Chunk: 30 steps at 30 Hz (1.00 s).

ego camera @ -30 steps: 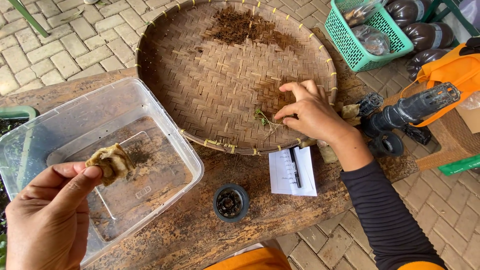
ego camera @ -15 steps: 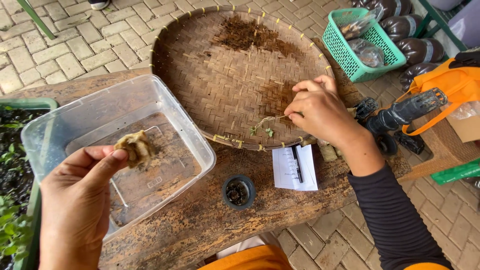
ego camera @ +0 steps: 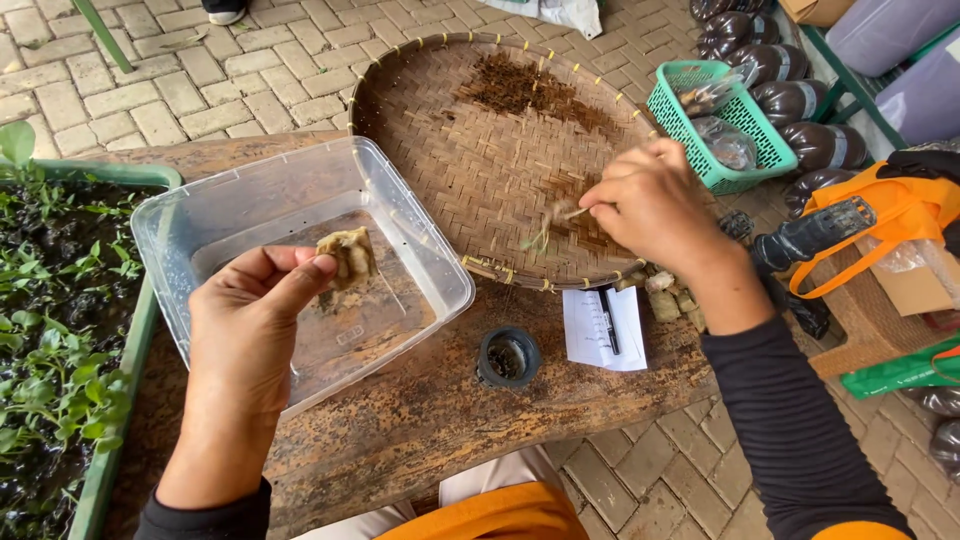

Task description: The person is selecting small seedlings from a tray and wrapping their roots in small pieces of organic material before placing them into planting cups.

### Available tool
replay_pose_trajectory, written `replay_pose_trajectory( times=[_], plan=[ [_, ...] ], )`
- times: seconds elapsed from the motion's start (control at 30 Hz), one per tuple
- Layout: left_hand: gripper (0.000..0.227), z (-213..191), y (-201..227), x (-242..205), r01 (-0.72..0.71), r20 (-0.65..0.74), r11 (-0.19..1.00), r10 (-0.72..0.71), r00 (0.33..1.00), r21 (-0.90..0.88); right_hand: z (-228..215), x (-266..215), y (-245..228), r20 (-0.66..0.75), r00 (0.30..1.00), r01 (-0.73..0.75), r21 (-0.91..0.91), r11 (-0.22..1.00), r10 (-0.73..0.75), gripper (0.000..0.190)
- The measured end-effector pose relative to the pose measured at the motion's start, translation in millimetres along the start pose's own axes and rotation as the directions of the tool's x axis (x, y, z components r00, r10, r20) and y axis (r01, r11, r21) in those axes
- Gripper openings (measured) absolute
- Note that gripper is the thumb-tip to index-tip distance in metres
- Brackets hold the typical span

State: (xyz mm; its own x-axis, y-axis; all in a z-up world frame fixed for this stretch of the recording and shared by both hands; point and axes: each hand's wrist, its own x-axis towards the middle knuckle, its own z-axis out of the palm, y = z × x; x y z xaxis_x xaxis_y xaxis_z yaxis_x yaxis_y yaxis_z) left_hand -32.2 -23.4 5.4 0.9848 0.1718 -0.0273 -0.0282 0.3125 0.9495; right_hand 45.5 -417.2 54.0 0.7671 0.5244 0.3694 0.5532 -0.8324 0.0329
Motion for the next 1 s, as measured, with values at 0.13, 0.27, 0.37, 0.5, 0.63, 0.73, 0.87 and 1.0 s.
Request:
replay_pose_trajectory(
  times=[0.13,0.27,0.37,0.5,0.63,0.73,0.87,1.0],
  plan=[
    [0.008,-3.1,-1.9,-0.4,-0.004,-0.044,0.999,0.006,0.999,0.037,7.8,5.0,3.0,0.003,1.0,-0.017,-0.015,1.0,0.017,0.008],
    [0.008,2.7,-2.1,2.5,0.006,0.01,1.0,-0.006,1.0,0.009,-7.9,5.9,-5.2,-0.066,0.997,-0.033,0.023,0.999,0.034,0.007],
    [0.008,3.9,2.8,-1.0,0.022,-0.016,1.0,-0.022,1.0,0.006,-11.3,8.4,-9.8,-0.09,0.995,-0.051,0.025,0.998,0.053,0.006],
    [0.009,5.8,5.6,-1.9,0.046,-0.021,0.999,-0.045,0.999,0.028,-11.8,11.1,-16.6,-0.082,0.994,-0.064,0.048,0.997,0.068,0.005],
    [0.009,4.6,3.4,-0.9,0.031,-0.027,0.999,-0.031,0.999,0.025,3.5,9.7,-17.0,-0.127,0.988,-0.069,0.122,0.99,0.085,0.003],
    [0.009,5.0,4.5,-0.5,0.035,-0.023,0.999,-0.034,0.999,0.035,16.8,6.6,-15.4,-0.079,0.992,-0.092,0.07,0.993,0.098,0.005],
    [0.009,5.1,2.4,-1.1,0.027,-0.01,1.0,-0.027,1.0,0.007,24.9,6.1,-27.2,-0.06,0.99,-0.118,0.135,0.984,0.127,0.007],
    [0.009,5.4,3.9,-1.8,0.045,-0.03,0.997,-0.043,0.999,0.059,31.8,16.0,-40.3,-0.025,0.993,-0.106,0.263,0.959,0.117,0.008]
  ],
)
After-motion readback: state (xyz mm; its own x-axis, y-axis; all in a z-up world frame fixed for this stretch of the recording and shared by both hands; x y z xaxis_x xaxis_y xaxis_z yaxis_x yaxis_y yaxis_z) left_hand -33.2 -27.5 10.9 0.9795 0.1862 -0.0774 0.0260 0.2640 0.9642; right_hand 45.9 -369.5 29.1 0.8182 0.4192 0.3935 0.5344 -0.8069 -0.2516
